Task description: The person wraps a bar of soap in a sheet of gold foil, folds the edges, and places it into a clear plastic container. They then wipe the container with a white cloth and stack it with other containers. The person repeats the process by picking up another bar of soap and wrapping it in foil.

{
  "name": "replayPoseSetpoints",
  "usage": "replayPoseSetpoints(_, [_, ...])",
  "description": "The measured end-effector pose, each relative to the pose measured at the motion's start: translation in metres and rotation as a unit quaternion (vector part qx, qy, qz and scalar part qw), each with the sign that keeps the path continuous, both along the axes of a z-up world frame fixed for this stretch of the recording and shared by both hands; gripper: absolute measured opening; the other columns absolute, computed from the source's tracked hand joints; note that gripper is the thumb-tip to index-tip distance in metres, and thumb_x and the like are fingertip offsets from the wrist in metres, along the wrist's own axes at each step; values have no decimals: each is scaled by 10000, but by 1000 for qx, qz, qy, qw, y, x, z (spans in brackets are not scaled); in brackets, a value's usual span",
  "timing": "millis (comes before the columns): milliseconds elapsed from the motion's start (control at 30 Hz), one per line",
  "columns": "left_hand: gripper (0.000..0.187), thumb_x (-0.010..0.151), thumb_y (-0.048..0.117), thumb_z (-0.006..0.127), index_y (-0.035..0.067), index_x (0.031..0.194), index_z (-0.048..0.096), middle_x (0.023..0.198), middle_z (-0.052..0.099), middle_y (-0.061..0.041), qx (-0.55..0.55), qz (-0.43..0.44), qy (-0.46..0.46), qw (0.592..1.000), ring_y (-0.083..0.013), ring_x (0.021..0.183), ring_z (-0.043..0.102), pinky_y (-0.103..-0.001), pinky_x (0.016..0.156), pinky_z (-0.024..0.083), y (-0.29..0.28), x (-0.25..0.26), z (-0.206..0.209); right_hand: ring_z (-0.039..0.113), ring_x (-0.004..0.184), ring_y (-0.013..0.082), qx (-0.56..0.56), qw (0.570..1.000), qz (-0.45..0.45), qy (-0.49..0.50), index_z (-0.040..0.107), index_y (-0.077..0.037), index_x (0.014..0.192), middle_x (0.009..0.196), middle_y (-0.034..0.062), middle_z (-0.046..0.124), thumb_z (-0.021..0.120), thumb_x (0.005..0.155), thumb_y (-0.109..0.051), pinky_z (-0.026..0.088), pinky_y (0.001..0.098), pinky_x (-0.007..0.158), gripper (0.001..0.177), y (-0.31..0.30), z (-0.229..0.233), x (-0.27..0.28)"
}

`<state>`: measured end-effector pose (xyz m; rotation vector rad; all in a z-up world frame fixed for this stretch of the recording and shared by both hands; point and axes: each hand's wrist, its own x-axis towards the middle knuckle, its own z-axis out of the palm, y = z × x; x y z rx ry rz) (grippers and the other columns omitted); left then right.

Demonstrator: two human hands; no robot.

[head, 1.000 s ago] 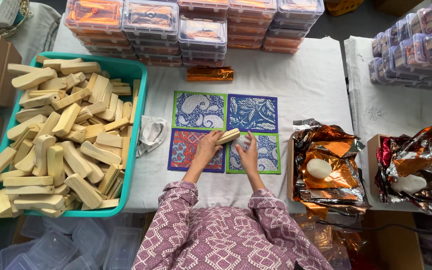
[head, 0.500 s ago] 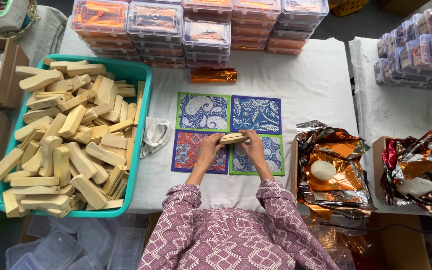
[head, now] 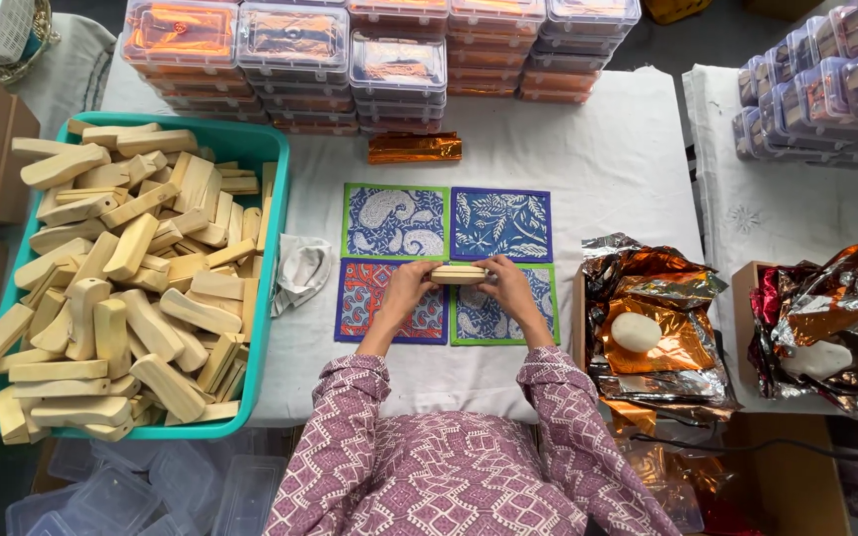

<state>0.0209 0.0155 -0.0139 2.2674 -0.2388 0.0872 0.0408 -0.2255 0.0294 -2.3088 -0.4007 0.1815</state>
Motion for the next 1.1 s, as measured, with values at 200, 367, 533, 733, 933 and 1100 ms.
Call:
replayPoseSetpoints(200, [444, 793, 152, 824, 220, 1226, 752, 1099, 761, -77, 29, 54, 64, 996, -291, 924, 745, -408, 821, 585, 0, -3, 12, 661, 955, 231, -61, 997, 27, -44, 758, -201, 1151, 1111, 2, 699, 870, 699, -110, 549, 361, 860, 474, 0, -16, 17])
replayPoseSetpoints(367, [470, 741, 176, 855, 200, 1199, 752, 1033, 764, -91, 39, 61, 41, 997, -289, 910, 741, -414, 788, 585, -2, -6, 10, 688, 919, 230, -49, 997, 21, 56, 745, -221, 1221, 1060, 29, 675, 842, 715, -103, 568, 351, 831, 529, -2, -9, 21])
replayPoseSetpoints(533, [458, 742, 161, 859, 182, 1188, 756, 1031, 765, -100, 41, 45, 22, 998, -294, 914, 739, -415, 790, 583, 0, -1, 11, 693, 917, 238, -83, 996, 22, 32, 708, -208, 1238, 1057, 37, 659, 821, 785, -158, 556, 377, 819, 470, 4, 7, 12])
replayPoseSetpoints(733, [517, 734, 99, 827, 198, 1234, 739, 1158, 763, -66, 42, 52, -39, 997, -276, 1009, 730, -393, 834, 581, -1, -4, 15, 651, 991, 264, -73, 985, 34, -152, 703, -188, 1211, 1074, 29, 670, 811, 782, -170, 542, 399, 822, 442, 5, 22, 4])
replayPoseSetpoints(933, [510, 741, 154, 846, 243, 1231, 737, 1113, 779, -37, 57, 69, 13, 996, -265, 990, 720, -401, 825, 570, -1, 1, -5, 634, 980, 279, -111, 988, 36, -101, 711, -207, 1242, 1026, 40, 654, 811, 770, -170, 531, 410, 828, 484, 1, -10, 14])
replayPoseSetpoints(1100, [509, 773, 243, 858, 275, 1264, 728, 1102, 747, -52, 85, 45, 55, 994, -267, 966, 710, -410, 785, 571, 3, 1, 20, 633, 998, 276, -129, 983, 47, -118, 717, -188, 1226, 1042, 30, 673, 817, 773, -176, 531, 410, 851, 465, 1, 12, 14])
